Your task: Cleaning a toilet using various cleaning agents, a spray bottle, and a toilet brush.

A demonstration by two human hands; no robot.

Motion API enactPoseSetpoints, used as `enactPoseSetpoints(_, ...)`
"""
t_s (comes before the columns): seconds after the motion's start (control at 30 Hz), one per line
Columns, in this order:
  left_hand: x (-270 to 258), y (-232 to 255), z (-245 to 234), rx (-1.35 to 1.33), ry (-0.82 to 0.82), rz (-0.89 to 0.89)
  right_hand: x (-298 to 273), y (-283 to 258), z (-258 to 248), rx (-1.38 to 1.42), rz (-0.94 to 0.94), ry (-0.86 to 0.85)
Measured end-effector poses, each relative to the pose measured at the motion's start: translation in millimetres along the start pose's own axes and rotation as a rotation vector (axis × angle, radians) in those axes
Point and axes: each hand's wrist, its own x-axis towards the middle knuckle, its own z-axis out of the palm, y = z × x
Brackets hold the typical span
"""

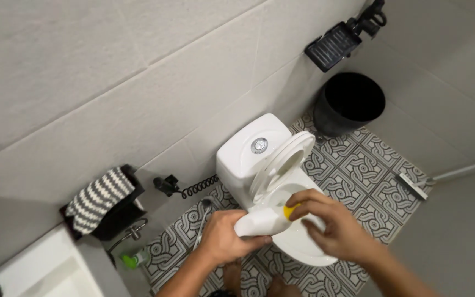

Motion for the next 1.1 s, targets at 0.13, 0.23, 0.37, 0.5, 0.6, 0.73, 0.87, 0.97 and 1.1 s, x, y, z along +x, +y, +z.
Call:
enactPoseSetpoints(0.13, 12.0, 0.6, 10.1, 0.003, 0.026, -0.074, 5.5, 38.1, 36.9, 0.783, 0.017, 0.154)
enactPoseSetpoints(0.23, 17.3, 1.7, 17.0, 0.041, 0.040, -0.142, 13.4, 75.1, 39.0, 1.222, -0.056, 0.384)
enactPoseSetpoints(0.37, 27.0, 4.5, 25.5, -0.024, 0.058, -0.166, 34.9, 89.1, -23.4, 1.623, -0.223, 0.288)
enactPoseSetpoints(0.5, 29.5, -0.3, 34.9, 0.012, 0.119, -0.260, 46.4, 136.7, -55.2, 1.169, 0.239, 0.513)
enactPoseSetpoints(0.6, 34.1, -26.1, 41.9, -0.004, 0.227, -0.420, 58.9, 164.3, -41.5, 0.563, 0.491, 0.367)
enactPoseSetpoints(0.73, 70.1, -28.6, 21.3, 0.184, 0.197, -0.669, 66.0, 187.6, -11.5, 0.366, 0.535, 0.260)
enactPoseSetpoints(0.87, 115.7, -52.5, 4.6, 0.347, 0.167, -0.666, 51.5, 207.5, 15.8, 0.359, 0.610, 0.114)
enactPoseSetpoints(0.97, 150.0, -57.1, -4.8, 0.465, 0.109, -0.630, 35.0, 209.3, 22.3, 0.401, 0.627, 0.086)
enactPoseSetpoints(1.1, 192.9, -61.2, -12.9, 0.600, -0.036, -0.672, 21.4, 212.3, 18.6, 0.435, 0.667, 0.077)
